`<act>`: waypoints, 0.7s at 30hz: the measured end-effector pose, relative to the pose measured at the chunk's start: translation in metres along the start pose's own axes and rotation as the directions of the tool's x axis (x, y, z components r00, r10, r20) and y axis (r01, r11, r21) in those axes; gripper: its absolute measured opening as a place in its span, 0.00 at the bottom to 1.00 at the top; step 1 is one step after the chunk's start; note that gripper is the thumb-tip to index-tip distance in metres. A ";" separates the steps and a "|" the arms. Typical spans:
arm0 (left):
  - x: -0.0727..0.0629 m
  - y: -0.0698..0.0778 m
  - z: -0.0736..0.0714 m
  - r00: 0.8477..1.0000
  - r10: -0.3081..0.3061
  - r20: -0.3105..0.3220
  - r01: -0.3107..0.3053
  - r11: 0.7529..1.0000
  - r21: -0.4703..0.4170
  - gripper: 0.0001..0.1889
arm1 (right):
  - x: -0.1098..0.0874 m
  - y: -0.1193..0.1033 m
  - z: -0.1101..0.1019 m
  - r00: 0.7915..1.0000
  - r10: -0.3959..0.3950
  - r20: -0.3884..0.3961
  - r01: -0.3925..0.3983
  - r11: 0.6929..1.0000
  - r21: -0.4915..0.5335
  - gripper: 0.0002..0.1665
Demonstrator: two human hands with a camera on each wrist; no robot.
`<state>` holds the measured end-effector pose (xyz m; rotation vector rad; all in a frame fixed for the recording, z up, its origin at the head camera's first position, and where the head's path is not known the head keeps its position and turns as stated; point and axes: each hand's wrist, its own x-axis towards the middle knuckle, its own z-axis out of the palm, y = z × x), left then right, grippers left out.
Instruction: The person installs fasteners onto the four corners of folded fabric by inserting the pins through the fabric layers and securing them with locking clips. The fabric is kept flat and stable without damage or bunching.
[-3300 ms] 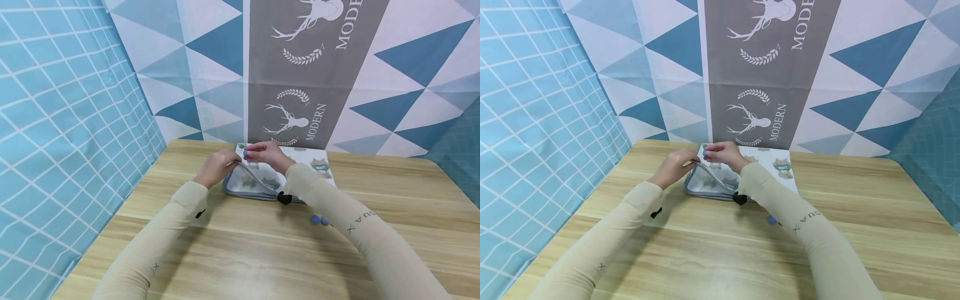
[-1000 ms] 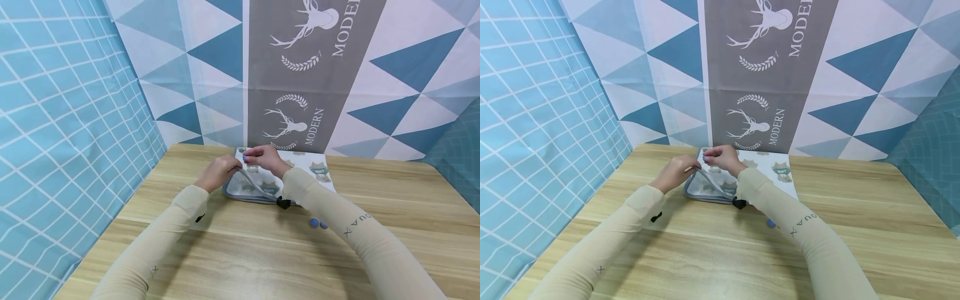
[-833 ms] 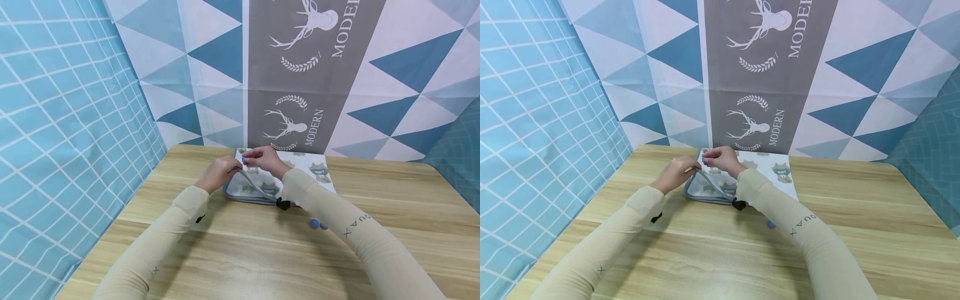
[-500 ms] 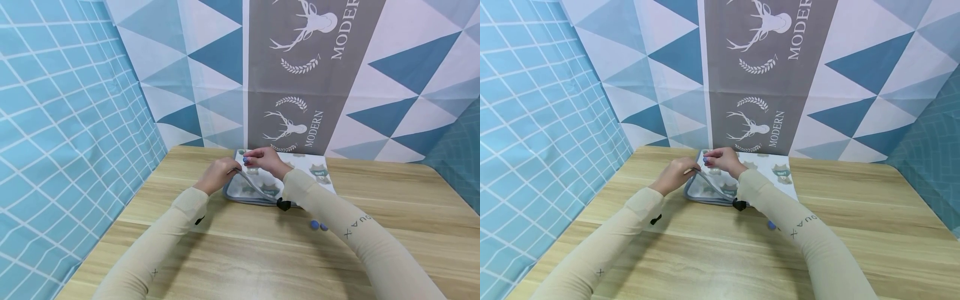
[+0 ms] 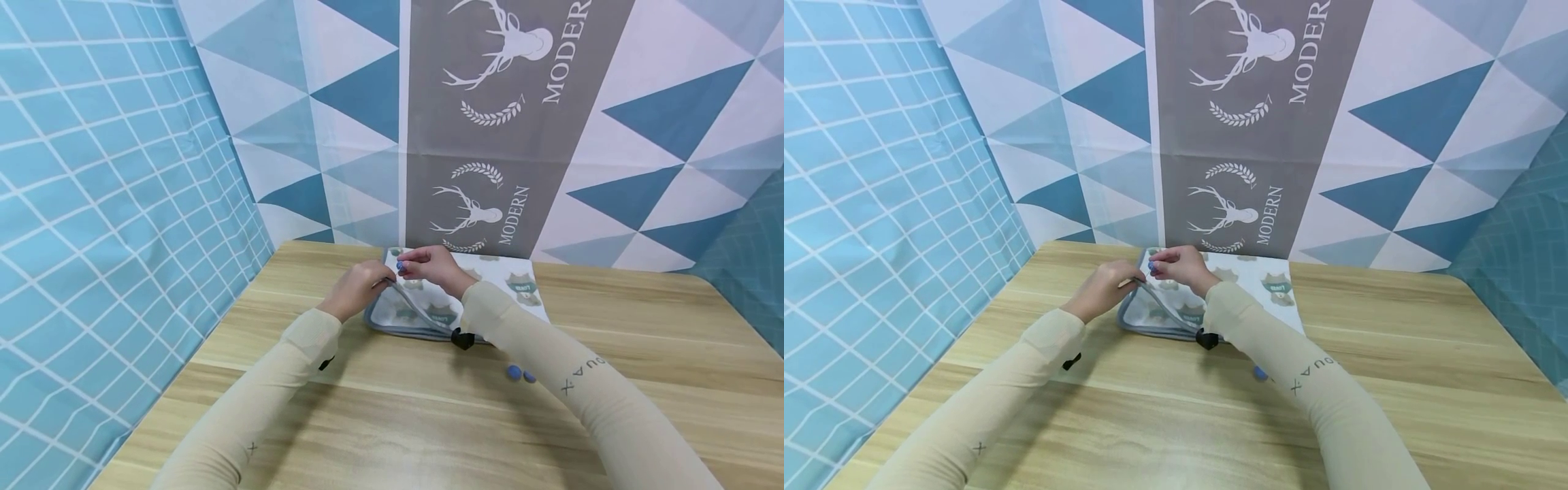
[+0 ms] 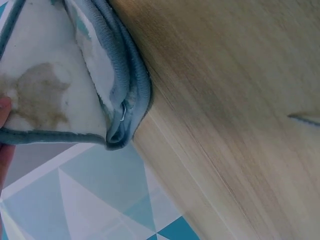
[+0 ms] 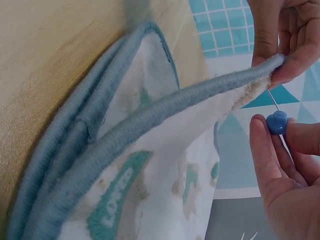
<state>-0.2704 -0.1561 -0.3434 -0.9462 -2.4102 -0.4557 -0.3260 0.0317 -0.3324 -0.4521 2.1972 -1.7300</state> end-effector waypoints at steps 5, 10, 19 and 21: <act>0.001 -0.001 0.000 1.000 0.004 -0.006 -0.004 1.000 -0.010 0.04 | -0.001 0.000 -0.001 1.000 -0.010 0.007 0.010 1.000 0.010 0.17; 0.001 -0.002 0.001 1.000 0.013 0.000 -0.013 1.000 -0.008 0.04 | 0.000 0.000 0.000 1.000 -0.004 0.005 0.004 1.000 0.019 0.16; -0.001 -0.003 0.001 1.000 0.025 0.008 -0.025 1.000 -0.010 0.04 | 0.000 0.000 0.001 1.000 0.011 -0.005 -0.011 1.000 -0.001 0.16; -0.001 -0.003 0.001 1.000 0.028 0.005 -0.028 1.000 -0.010 0.04 | 0.000 0.000 0.001 1.000 0.010 -0.005 -0.010 1.000 0.000 0.16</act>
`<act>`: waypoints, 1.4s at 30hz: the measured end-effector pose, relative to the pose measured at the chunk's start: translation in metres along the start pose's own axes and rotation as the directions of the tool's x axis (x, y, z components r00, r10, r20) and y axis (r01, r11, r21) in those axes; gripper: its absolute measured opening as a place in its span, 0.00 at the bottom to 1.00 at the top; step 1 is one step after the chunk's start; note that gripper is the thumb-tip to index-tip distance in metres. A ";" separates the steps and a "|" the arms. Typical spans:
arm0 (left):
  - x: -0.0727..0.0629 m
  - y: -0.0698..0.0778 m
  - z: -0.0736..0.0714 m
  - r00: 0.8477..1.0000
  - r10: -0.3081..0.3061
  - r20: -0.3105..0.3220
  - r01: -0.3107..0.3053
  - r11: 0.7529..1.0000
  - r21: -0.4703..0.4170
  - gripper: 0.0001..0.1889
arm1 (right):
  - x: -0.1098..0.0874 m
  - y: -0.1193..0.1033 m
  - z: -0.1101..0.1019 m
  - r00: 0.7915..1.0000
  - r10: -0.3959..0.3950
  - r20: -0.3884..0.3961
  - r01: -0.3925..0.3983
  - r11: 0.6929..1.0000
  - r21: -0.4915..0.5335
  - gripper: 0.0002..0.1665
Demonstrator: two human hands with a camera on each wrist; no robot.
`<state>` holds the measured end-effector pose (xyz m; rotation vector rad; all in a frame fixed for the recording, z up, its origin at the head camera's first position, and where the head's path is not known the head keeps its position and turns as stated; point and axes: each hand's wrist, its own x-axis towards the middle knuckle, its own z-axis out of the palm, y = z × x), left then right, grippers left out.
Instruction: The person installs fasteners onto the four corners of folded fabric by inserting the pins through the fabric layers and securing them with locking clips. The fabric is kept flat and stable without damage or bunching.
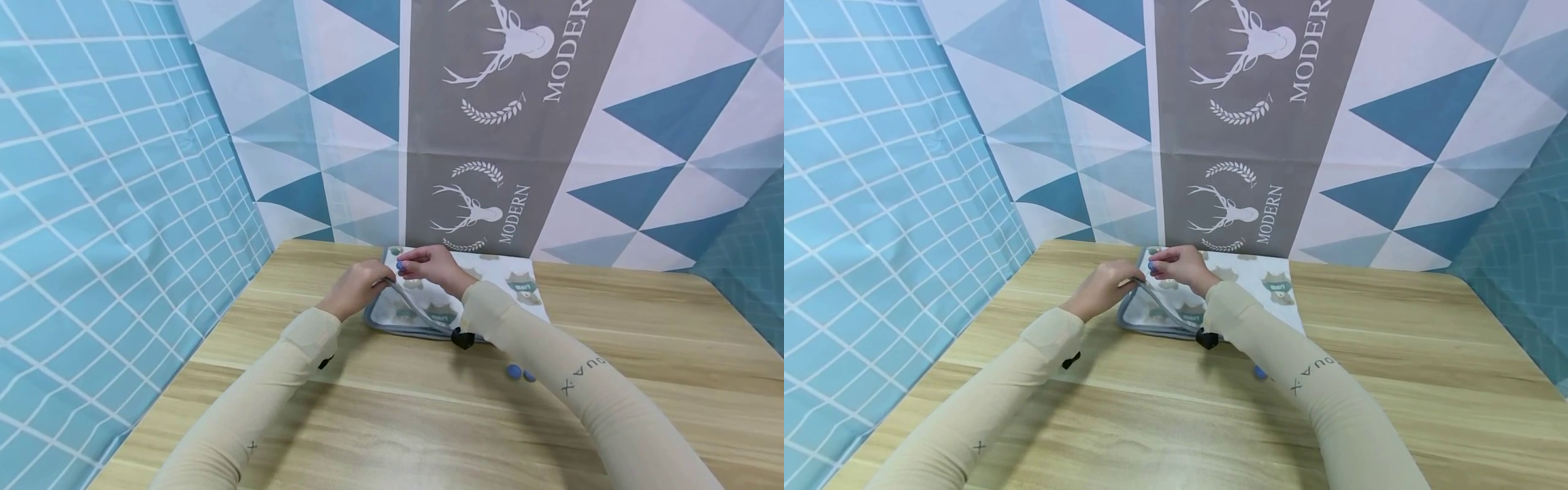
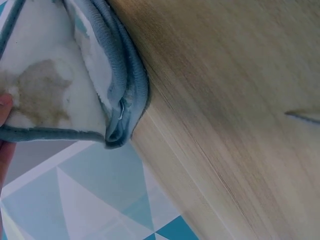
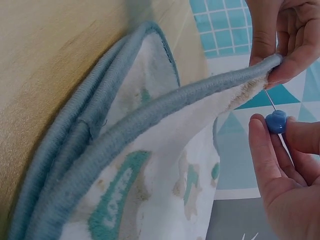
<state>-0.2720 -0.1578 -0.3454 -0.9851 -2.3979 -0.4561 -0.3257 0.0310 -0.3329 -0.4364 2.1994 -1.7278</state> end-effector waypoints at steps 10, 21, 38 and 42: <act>0.000 0.000 0.000 1.000 0.014 -0.004 -0.014 1.000 0.006 0.04 | -0.002 0.000 0.001 1.000 -0.004 0.008 0.005 1.000 -0.019 0.17; 0.000 0.001 0.000 1.000 0.012 -0.007 -0.012 1.000 0.000 0.04 | 0.001 0.003 0.004 1.000 -0.011 -0.005 0.010 0.998 -0.059 0.16; 0.002 0.006 0.001 0.998 -0.063 -0.009 0.063 0.998 0.009 0.05 | -0.003 0.001 0.007 0.998 -0.057 -0.032 0.052 0.988 -0.146 0.15; 0.002 0.006 0.001 0.996 -0.091 -0.024 0.091 0.996 0.006 0.05 | -0.005 -0.002 0.006 0.998 -0.041 -0.038 0.035 0.990 -0.140 0.15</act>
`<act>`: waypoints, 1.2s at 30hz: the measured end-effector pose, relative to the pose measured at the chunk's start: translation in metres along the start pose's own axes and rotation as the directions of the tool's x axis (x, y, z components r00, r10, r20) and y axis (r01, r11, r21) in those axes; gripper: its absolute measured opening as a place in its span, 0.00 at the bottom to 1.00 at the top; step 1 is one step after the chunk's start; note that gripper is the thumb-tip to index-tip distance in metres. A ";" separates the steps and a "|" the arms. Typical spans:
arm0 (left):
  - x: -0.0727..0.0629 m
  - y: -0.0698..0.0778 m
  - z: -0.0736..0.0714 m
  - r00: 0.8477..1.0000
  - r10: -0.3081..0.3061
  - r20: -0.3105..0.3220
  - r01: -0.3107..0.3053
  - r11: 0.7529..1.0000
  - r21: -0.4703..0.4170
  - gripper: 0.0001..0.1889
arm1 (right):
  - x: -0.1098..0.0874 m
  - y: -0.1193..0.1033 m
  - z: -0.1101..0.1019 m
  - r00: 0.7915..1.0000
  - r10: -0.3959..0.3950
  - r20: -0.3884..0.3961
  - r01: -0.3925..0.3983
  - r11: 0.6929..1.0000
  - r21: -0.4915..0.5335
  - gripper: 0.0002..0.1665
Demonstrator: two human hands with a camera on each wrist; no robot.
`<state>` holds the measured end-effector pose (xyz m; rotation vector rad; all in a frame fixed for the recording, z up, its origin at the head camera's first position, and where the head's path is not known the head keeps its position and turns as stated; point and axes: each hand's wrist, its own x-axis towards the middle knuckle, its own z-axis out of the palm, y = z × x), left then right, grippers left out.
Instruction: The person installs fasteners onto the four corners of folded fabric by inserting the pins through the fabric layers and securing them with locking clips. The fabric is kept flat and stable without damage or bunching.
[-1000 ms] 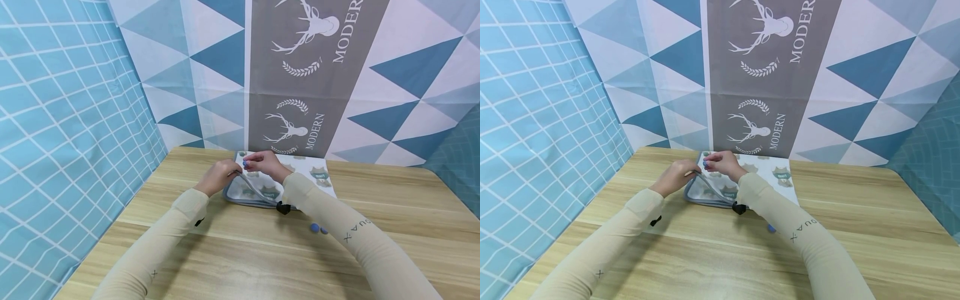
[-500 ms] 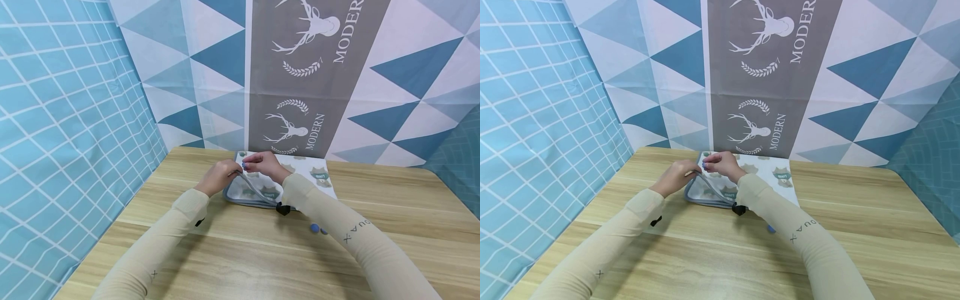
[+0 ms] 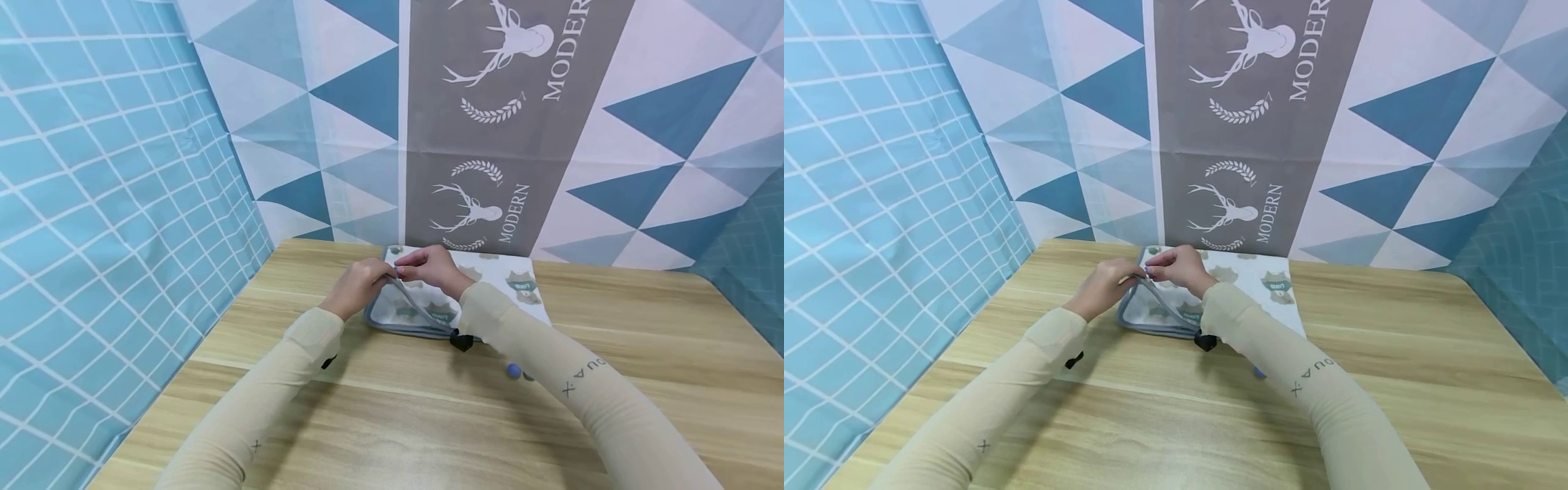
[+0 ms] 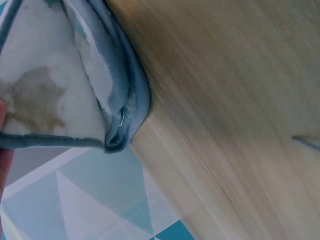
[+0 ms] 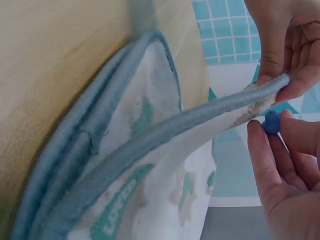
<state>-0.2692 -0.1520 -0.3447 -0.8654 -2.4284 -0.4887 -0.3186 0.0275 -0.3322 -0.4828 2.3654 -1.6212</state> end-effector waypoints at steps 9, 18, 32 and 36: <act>0.001 0.000 0.003 0.998 -0.061 -0.023 0.059 0.996 -0.062 0.06 | -0.003 0.003 -0.007 0.994 -0.106 0.025 0.109 0.980 -0.168 0.15; 0.000 -0.004 -0.001 0.993 -0.116 -0.008 0.115 0.990 -0.077 0.05 | -0.025 0.007 0.002 0.955 -0.293 0.036 0.275 0.841 -0.465 0.18; -0.011 -0.012 -0.005 0.982 -0.165 -0.094 0.161 0.986 -0.053 0.09 | -0.016 0.011 0.003 0.961 -0.258 -0.104 0.188 0.878 -0.439 0.11; -0.014 -0.015 -0.005 0.992 -0.109 0.055 0.114 0.988 -0.099 0.09 | -0.012 0.012 -0.006 0.971 -0.175 -0.165 0.093 0.904 -0.417 0.13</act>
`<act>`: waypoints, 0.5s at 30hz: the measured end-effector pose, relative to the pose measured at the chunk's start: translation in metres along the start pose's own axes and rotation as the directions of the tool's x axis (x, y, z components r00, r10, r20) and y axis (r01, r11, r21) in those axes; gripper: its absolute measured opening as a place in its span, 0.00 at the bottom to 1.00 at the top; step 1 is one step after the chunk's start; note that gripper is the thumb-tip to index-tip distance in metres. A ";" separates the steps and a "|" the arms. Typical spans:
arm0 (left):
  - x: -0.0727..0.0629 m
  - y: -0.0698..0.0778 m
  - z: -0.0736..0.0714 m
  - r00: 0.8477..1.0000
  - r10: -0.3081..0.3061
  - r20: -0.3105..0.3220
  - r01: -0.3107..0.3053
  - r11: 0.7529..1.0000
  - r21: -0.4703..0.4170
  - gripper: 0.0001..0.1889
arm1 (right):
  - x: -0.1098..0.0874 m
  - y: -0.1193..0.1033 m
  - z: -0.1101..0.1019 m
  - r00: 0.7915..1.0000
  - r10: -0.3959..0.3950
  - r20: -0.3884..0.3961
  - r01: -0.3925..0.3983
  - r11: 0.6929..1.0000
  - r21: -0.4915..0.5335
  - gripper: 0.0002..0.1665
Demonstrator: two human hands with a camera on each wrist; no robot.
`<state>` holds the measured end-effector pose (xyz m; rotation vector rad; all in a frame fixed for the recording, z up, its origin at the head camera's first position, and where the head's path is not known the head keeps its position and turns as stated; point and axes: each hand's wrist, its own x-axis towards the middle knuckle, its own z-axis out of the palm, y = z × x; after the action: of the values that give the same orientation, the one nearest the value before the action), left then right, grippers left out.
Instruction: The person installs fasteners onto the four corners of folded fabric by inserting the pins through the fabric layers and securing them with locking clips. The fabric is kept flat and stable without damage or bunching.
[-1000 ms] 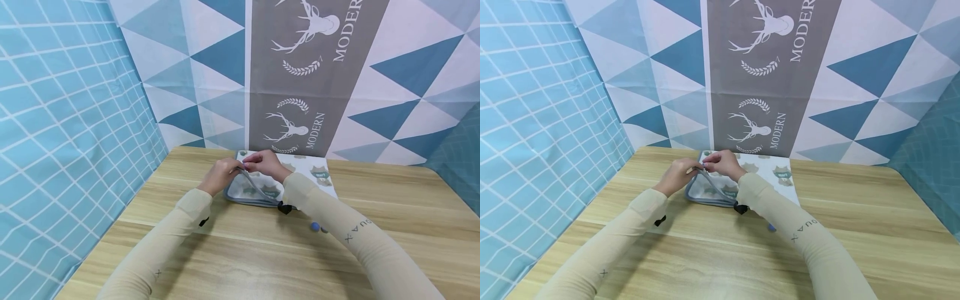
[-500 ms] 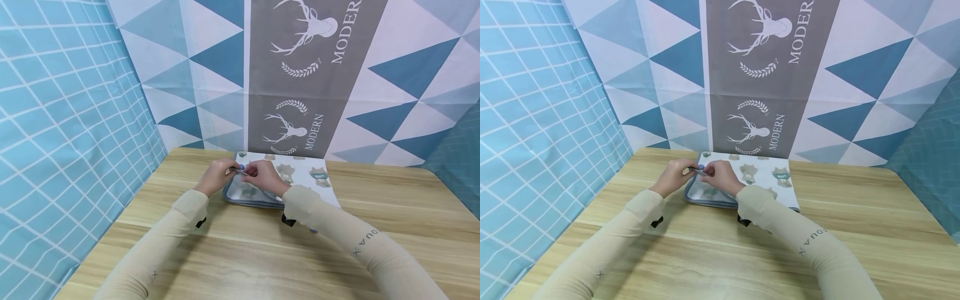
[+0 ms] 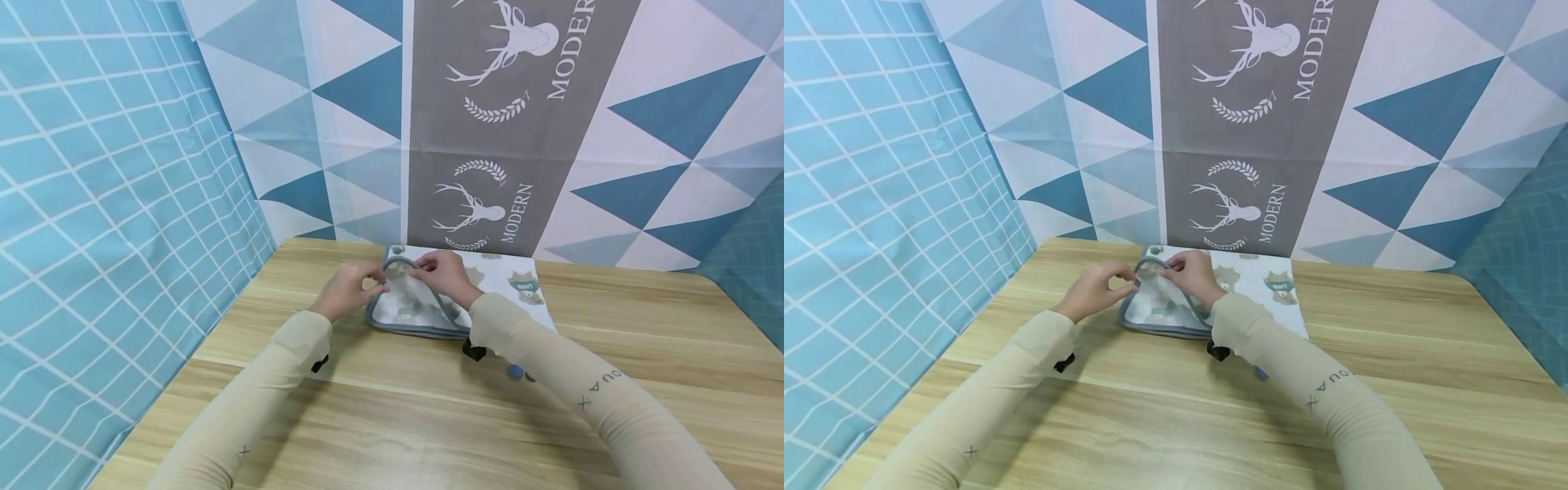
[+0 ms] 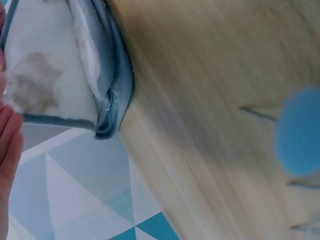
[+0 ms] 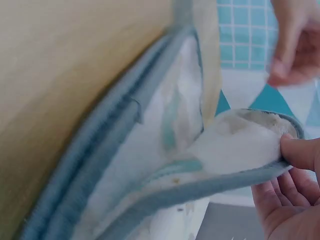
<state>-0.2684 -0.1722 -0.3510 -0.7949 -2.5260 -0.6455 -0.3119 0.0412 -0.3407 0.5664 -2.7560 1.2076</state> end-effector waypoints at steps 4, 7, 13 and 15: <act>-0.001 0.000 0.002 0.980 0.001 0.199 0.001 1.000 -0.012 0.12 | 0.007 0.004 -0.009 0.993 0.114 -0.005 -0.114 0.991 0.073 0.17; -0.003 0.000 0.004 0.960 -0.008 0.280 0.011 1.000 -0.007 0.12 | 0.011 0.006 -0.019 0.987 0.163 -0.001 -0.161 0.978 0.133 0.18; -0.007 0.000 0.005 0.943 -0.026 0.331 0.038 0.999 -0.030 0.11 | 0.025 0.015 -0.053 0.978 0.186 -0.099 -0.169 0.973 0.154 0.19; -0.009 0.000 0.004 0.940 -0.029 0.339 0.042 0.999 -0.031 0.11 | 0.029 0.020 -0.067 0.970 0.202 -0.134 -0.181 0.971 0.155 0.20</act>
<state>-0.2622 -0.1739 -0.3587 -0.9457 -2.8512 -0.6136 -0.3511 0.0930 -0.3023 0.2107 -2.6631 1.4317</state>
